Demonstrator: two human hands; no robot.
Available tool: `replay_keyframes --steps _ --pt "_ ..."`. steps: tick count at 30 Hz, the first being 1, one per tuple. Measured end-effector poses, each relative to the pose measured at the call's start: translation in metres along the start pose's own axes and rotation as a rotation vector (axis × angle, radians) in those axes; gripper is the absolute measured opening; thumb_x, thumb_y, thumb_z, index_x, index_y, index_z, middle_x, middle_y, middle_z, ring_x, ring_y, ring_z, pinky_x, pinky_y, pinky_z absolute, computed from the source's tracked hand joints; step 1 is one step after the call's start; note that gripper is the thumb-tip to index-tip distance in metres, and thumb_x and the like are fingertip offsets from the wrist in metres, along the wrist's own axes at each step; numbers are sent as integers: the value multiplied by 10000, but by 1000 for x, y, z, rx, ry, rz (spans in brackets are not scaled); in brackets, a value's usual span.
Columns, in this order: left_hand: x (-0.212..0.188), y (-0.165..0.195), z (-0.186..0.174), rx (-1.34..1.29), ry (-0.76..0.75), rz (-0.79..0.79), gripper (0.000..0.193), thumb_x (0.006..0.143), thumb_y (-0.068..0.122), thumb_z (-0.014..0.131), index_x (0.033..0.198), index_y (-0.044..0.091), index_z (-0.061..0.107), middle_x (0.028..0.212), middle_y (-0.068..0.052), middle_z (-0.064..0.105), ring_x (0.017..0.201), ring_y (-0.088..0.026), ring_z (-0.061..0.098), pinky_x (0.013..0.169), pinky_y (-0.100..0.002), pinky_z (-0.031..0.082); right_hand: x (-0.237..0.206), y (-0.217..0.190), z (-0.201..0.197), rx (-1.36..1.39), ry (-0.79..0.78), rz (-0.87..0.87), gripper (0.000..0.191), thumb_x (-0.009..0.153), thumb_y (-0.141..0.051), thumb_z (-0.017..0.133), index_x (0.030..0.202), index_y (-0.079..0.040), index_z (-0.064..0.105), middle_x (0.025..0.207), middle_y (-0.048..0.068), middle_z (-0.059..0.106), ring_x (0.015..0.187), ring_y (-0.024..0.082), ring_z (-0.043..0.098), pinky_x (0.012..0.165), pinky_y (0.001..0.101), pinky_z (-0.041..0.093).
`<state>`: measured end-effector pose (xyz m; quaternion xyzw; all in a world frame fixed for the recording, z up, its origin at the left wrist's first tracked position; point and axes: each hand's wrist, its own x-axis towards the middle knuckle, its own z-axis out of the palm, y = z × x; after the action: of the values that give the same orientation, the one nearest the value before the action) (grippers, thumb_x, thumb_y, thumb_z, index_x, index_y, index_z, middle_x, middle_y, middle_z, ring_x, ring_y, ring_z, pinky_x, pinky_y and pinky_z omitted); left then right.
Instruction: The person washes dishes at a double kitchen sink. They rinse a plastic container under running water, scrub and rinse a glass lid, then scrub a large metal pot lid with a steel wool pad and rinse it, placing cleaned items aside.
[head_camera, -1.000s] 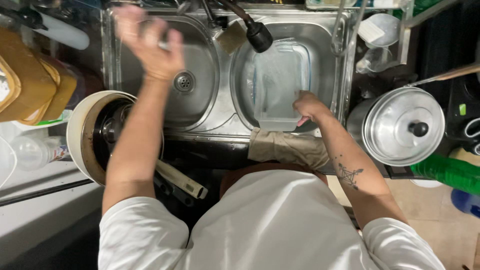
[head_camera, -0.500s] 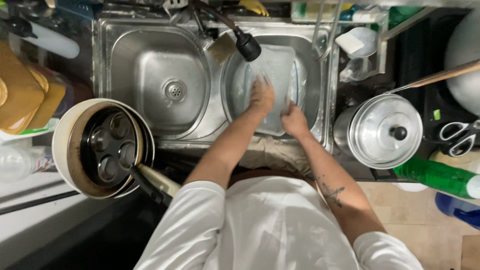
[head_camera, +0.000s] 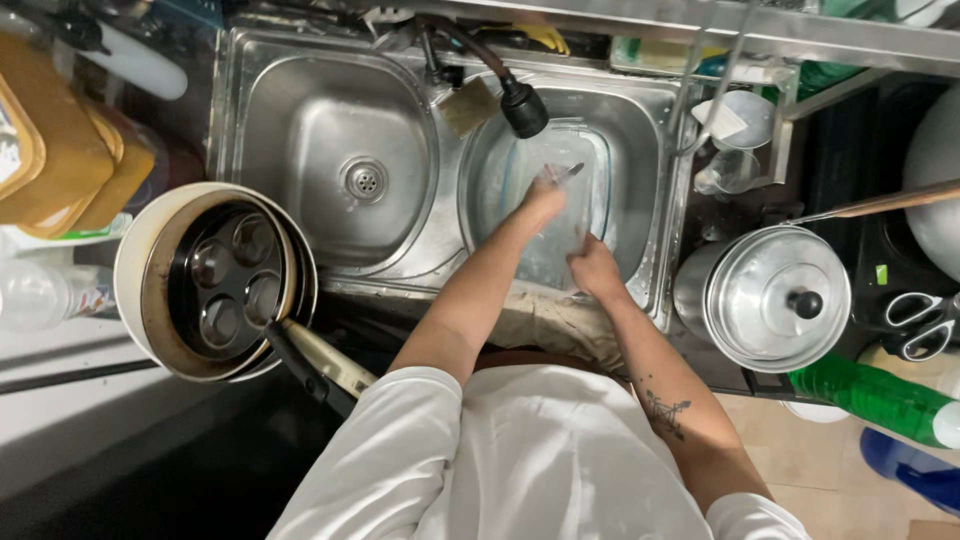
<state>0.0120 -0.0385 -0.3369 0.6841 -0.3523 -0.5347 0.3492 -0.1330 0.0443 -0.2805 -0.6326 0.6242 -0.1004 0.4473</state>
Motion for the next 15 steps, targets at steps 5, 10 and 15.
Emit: replay_keyframes --steps 5,10,15 --pt "-6 8 -18 -73 -214 -107 474 945 489 743 1122 55 672 774 -85 566 655 -206 469 548 -404 361 2 -2 2 201 -65 94 652 769 -54 610 1412 18 533 1059 186 746 875 298 736 734 422 594" --pt "-14 23 -37 -19 -92 286 494 929 568 644 865 85 723 708 -48 708 557 -127 619 498 -311 486 2 -15 -1 337 -107 225 551 793 -1 610 1338 63 557 1090 201 699 829 329 729 566 444 622" --pt "-11 39 -83 -89 -268 113 544 1026 502 513 905 -5 669 611 -105 616 411 -215 521 382 -379 435 5 -24 0 343 -136 296 573 827 -12 632 1383 48 510 1173 240 655 859 371 711 562 460 612"
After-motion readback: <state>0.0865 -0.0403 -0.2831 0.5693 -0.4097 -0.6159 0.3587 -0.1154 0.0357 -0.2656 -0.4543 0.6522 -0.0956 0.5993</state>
